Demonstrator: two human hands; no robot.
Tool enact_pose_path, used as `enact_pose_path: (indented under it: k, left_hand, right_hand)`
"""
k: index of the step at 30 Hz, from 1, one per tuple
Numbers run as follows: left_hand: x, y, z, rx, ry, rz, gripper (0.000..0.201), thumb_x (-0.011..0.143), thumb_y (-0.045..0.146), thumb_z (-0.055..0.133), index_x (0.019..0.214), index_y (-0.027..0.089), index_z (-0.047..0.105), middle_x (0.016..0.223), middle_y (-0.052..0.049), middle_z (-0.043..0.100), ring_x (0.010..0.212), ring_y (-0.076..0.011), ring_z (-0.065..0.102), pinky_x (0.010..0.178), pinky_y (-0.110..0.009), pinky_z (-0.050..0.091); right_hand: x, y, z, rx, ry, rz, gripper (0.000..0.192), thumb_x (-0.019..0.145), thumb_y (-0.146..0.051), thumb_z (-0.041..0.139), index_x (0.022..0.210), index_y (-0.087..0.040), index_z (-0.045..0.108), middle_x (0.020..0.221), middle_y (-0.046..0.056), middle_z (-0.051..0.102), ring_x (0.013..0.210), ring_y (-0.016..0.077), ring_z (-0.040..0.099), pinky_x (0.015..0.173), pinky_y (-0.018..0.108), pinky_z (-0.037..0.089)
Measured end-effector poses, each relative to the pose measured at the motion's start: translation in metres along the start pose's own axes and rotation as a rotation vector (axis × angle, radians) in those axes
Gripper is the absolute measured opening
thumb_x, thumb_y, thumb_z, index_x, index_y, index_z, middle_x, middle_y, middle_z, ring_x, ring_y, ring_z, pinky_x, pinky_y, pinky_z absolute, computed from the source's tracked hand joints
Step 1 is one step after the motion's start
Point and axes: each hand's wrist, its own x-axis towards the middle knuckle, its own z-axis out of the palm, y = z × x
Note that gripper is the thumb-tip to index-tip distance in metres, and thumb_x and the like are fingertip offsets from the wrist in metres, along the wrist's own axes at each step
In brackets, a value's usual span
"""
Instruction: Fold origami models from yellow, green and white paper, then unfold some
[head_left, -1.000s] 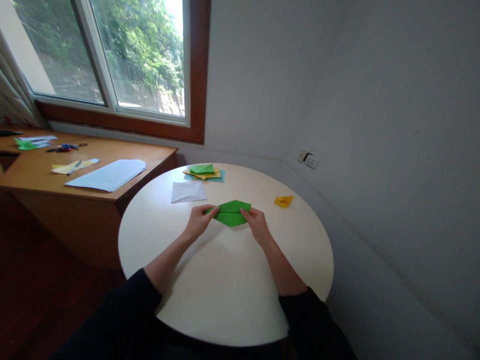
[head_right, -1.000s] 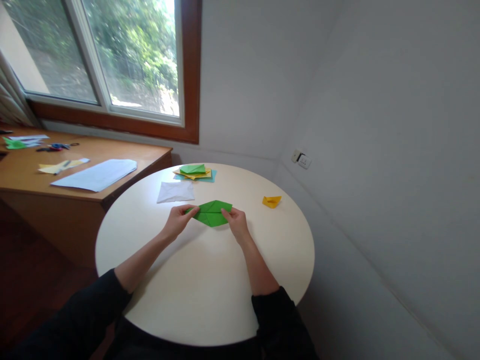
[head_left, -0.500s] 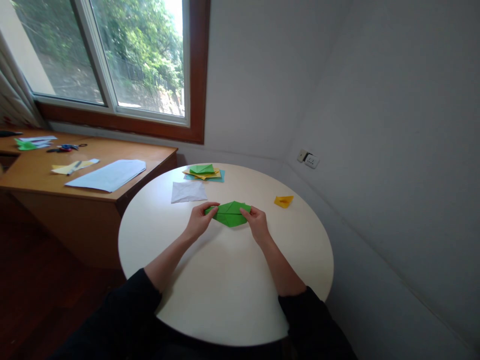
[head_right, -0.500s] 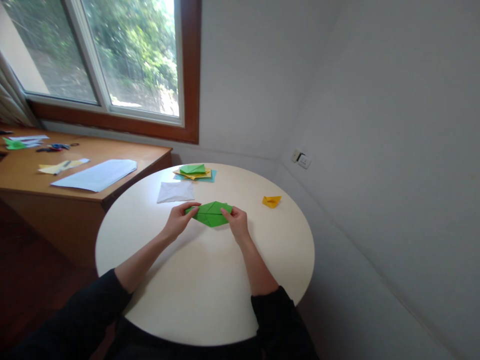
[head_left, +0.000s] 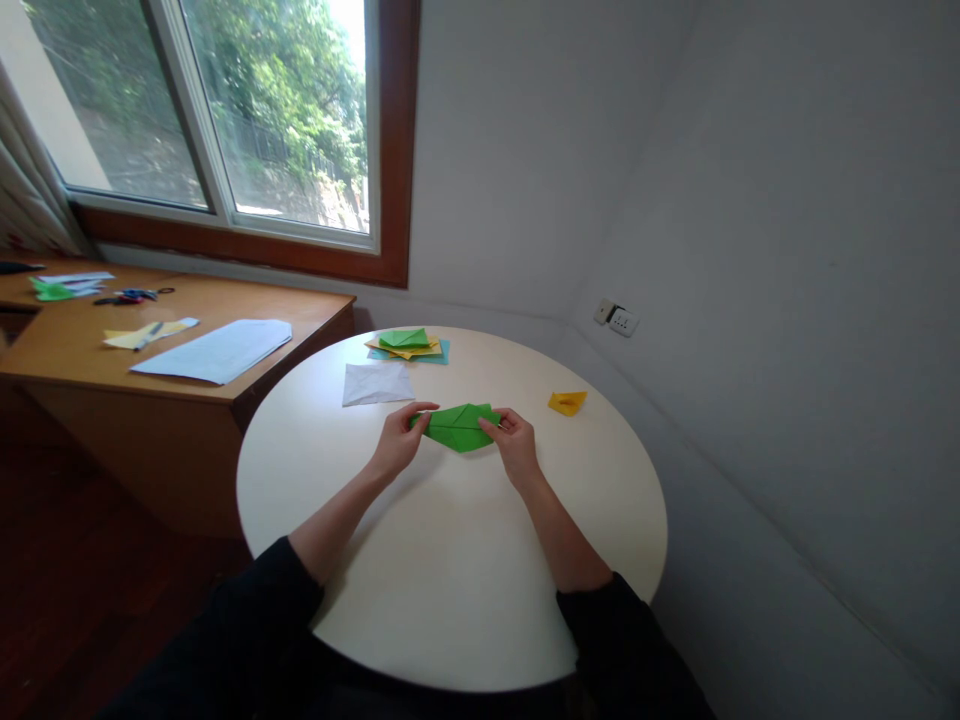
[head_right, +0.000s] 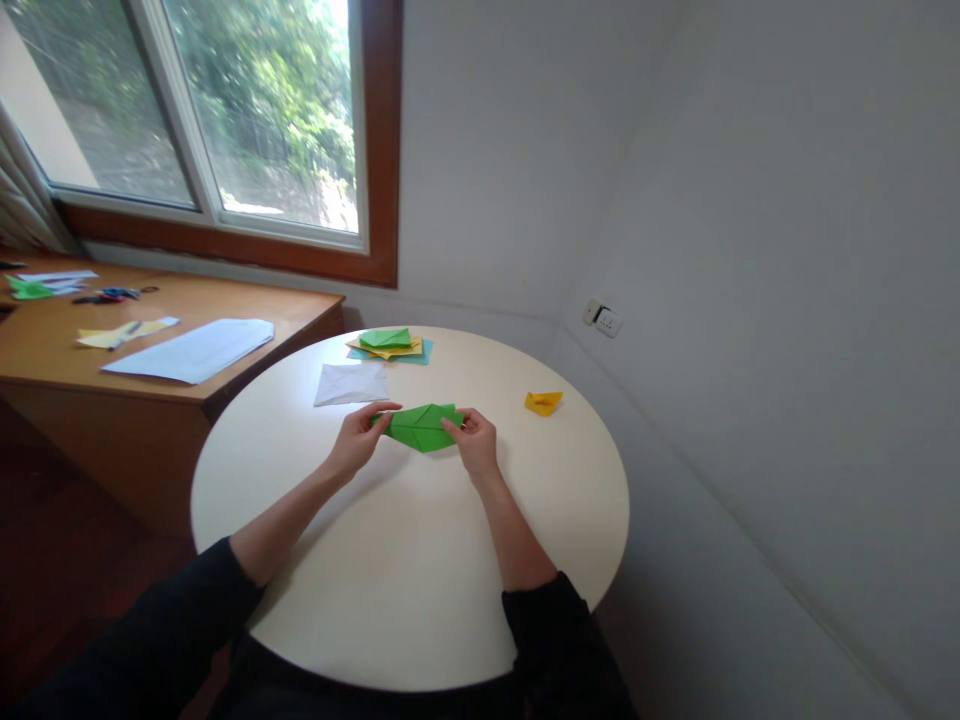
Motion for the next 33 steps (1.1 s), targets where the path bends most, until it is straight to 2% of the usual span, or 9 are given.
enact_pose_path:
  k: [10,16,23,26,33]
  left_hand:
    - [0.001,-0.007,0.001,-0.076,-0.015,-0.017,0.027,0.076,0.032,0.048,0.087,0.015,0.065,0.084,-0.006,0.064,0.078,-0.0171,0.057,0.069,-0.028,0.045]
    - [0.000,-0.002,0.000,-0.178,-0.045,-0.068,0.024,0.075,0.033,0.048,0.085,0.015,0.062,0.079,-0.004,0.060,0.070,-0.0148,0.054,0.066,-0.030,0.048]
    - [0.000,0.002,0.000,-0.224,-0.053,-0.117,0.016,0.069,0.024,0.048,0.067,0.016,0.061,0.065,-0.001,0.055,0.062,-0.0128,0.051,0.061,-0.027,0.046]
    - [-0.001,0.005,-0.001,-0.244,-0.047,-0.144,0.016,0.067,0.023,0.048,0.066,0.016,0.062,0.065,-0.001,0.056,0.063,-0.0127,0.051,0.061,-0.026,0.045]
    - [-0.001,0.007,-0.002,-0.214,-0.015,-0.166,0.018,0.065,0.024,0.047,0.064,0.015,0.063,0.063,-0.001,0.057,0.062,-0.0129,0.050,0.059,-0.025,0.043]
  right_hand:
    - [-0.001,0.001,-0.002,0.033,-0.033,-0.006,0.035,0.054,-0.032,0.074,0.082,-0.020,0.056,0.068,-0.001,0.066,0.064,0.0139,0.061,0.064,0.028,0.049]
    - [-0.003,-0.003,-0.002,0.018,-0.048,0.011,0.037,0.057,-0.035,0.071,0.086,-0.022,0.053,0.072,0.001,0.067,0.065,0.0159,0.061,0.064,0.030,0.048]
    - [0.001,0.001,-0.005,-0.070,-0.007,-0.095,0.014,0.060,-0.027,0.065,0.063,-0.020,0.054,0.063,-0.004,0.057,0.062,0.0113,0.052,0.061,0.024,0.040]
    - [0.003,0.005,-0.006,-0.069,-0.027,-0.064,0.005,0.060,-0.024,0.061,0.061,-0.019,0.060,0.061,-0.003,0.057,0.061,0.0117,0.050,0.061,0.024,0.039]
    - [0.004,0.007,-0.008,0.027,-0.051,0.083,0.011,0.057,-0.026,0.061,0.063,-0.020,0.066,0.065,-0.001,0.063,0.065,0.0145,0.054,0.063,0.027,0.040]
